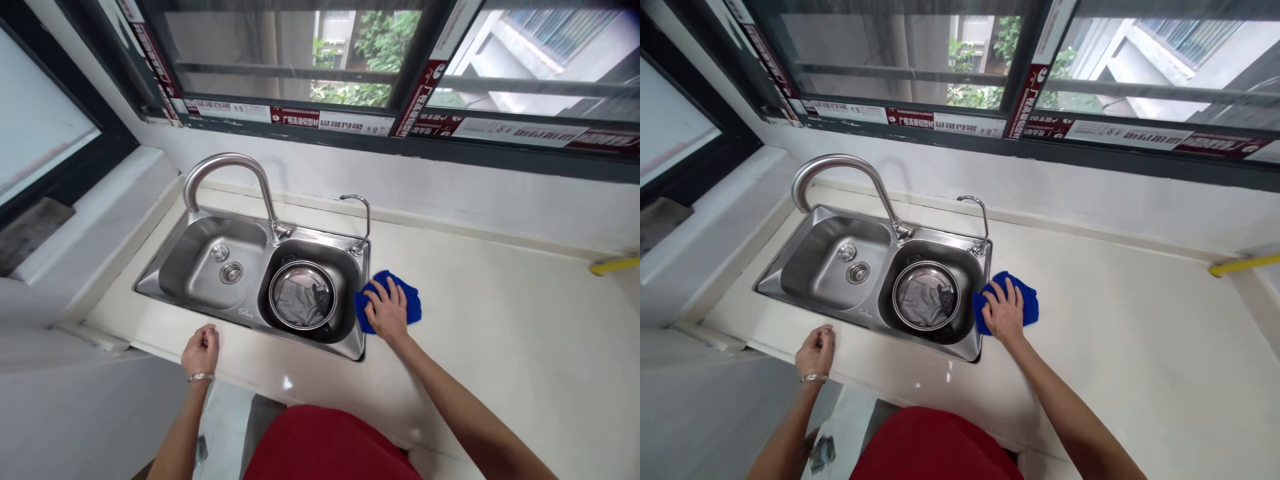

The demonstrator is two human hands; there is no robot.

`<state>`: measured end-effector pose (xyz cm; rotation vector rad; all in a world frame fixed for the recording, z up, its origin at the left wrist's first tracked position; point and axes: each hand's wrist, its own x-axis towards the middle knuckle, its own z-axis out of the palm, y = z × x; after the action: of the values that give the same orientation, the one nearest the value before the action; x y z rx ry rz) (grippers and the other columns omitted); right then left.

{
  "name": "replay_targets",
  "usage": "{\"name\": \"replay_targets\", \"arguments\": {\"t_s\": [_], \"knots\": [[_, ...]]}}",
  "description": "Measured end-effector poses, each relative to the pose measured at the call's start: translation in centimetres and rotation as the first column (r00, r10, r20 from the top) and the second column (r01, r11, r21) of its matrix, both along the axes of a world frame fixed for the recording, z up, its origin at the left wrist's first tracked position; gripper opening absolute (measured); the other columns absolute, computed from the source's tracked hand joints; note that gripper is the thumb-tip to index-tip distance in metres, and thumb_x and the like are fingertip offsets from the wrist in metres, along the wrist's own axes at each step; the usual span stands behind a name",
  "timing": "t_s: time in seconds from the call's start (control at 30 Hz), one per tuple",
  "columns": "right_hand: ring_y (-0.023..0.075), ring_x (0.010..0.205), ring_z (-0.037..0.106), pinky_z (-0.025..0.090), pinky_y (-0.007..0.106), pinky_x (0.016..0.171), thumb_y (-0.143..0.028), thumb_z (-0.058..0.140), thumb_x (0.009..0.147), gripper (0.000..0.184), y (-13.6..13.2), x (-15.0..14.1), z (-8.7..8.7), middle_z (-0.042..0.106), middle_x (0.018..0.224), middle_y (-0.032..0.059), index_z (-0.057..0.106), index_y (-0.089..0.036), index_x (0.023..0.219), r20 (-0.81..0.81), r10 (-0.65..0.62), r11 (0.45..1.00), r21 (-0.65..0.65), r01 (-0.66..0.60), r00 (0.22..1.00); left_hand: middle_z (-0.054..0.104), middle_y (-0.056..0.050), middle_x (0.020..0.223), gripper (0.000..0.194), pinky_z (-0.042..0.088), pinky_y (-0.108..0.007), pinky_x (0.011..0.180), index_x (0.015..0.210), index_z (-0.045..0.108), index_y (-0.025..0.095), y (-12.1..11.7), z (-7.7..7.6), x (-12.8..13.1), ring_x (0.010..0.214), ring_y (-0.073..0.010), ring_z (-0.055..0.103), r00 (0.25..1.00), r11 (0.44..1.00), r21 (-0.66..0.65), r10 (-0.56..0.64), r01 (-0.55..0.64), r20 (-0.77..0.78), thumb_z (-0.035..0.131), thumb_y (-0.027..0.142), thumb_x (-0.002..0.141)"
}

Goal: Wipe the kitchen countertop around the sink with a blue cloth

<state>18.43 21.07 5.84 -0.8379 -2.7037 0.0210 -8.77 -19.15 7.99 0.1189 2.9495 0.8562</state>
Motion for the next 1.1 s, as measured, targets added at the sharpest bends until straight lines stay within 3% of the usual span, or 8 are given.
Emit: {"name": "replay_targets", "arguments": {"t_s": [0.27,0.4,0.5,0.6,0.73,0.9,1.0,1.1], "knots": [[0.0331,0.151,0.025,0.026,0.056,0.119,-0.024,0.049,0.087,0.031,-12.3,6.9,-0.1,0.058,0.143,0.0033,0.068,-0.025,0.112,-0.022,-0.004,0.998,-0.056,0.002,1.0,0.061,-0.003,0.071,0.036,0.04,-0.029,0.074,0.1,0.072,0.021,-1.0,-1.4,0.0,0.075,-0.0175,0.056,0.992,0.993,0.051,-0.106,0.109,-0.071,0.043,0.042,0.091],[0.034,0.15,0.027,0.029,0.057,0.118,-0.024,0.049,0.086,0.041,-15.9,8.9,-1.4,0.058,0.142,0.0053,0.061,-0.024,0.125,-0.04,-0.018,1.0,0.005,0.018,0.999,0.065,-0.006,0.076,0.037,0.041,-0.03,0.079,0.099,0.072,0.02,-1.5,-1.9,0.0,0.079,-0.0189,0.057,0.979,0.979,0.076,-0.18,0.187,-0.095,0.042,0.04,0.093],[0.0353,0.15,0.026,0.03,0.059,0.116,-0.024,0.048,0.087,0.053,-18.0,8.8,-1.8,0.057,0.143,0.009,0.05,-0.022,0.14,-0.04,-0.07,0.996,0.045,0.072,0.997,0.068,-0.008,0.079,0.037,0.042,-0.032,0.08,0.099,0.073,0.019,-1.8,-2.1,-0.1,0.08,-0.0205,0.057,0.967,0.966,0.095,-0.232,0.243,-0.107,0.042,0.039,0.093],[0.0359,0.15,0.025,0.031,0.059,0.114,-0.023,0.046,0.088,0.059,-20.4,7.4,-1.6,0.056,0.144,0.0113,0.043,-0.02,0.146,-0.012,-0.084,0.995,0.049,0.084,0.996,0.07,-0.01,0.084,0.036,0.042,-0.035,0.083,0.1,0.073,0.018,-2.0,-2.5,-0.2,0.083,-0.0221,0.058,0.956,0.949,0.136,-0.27,0.285,-0.116,0.043,0.037,0.093],[0.0363,0.152,0.02,0.028,0.058,0.116,-0.021,0.048,0.085,0.061,-24.2,3.9,-0.9,0.049,0.151,0.0094,0.045,-0.022,0.146,0.062,0.011,1.0,0.009,-0.012,0.998,0.073,-0.012,0.092,0.035,0.044,-0.037,0.088,0.1,0.072,0.018,-2.4,-2.6,-0.2,0.087,-0.0228,0.06,0.951,0.922,0.236,-0.288,0.308,-0.115,0.044,0.036,0.093],[0.0367,0.153,0.014,0.022,0.056,0.119,-0.024,0.051,0.083,0.058,-28.5,-2.8,-0.2,0.045,0.155,0.0052,0.052,-0.022,0.141,0.092,0.18,0.983,-0.038,-0.177,0.979,0.07,-0.005,0.074,0.039,0.051,-0.032,0.074,0.099,0.068,0.02,-5.4,-1.8,0.6,0.071,-0.0173,0.064,0.944,0.864,0.384,-0.323,0.325,-0.072,0.038,0.045,0.095],[0.0374,0.154,0.008,0.015,0.057,0.122,-0.027,0.052,0.083,0.061,-30.2,-6.9,0.1,0.043,0.157,0.0049,0.05,-0.022,0.144,0.115,0.308,0.951,-0.059,-0.303,0.944,0.066,-0.002,0.067,0.042,0.051,-0.03,0.067,0.099,0.065,0.022,-8.7,-2.3,2.1,0.064,-0.0159,0.062,0.962,0.84,0.492,-0.272,0.231,0.012,0.037,0.052,0.094],[0.0384,0.154,0.002,0.007,0.058,0.123,-0.029,0.052,0.084,0.063,-31.5,-10.6,0.2,0.04,0.159,0.0051,0.047,-0.022,0.146,0.141,0.428,0.903,-0.091,-0.419,0.892,0.062,-0.001,0.064,0.045,0.053,-0.032,0.069,0.094,0.064,0.022,-12.8,-4.1,4.2,0.064,-0.0175,0.061,0.972,0.796,0.605,-0.156,0.018,0.177,0.044,0.062,0.088]]}}
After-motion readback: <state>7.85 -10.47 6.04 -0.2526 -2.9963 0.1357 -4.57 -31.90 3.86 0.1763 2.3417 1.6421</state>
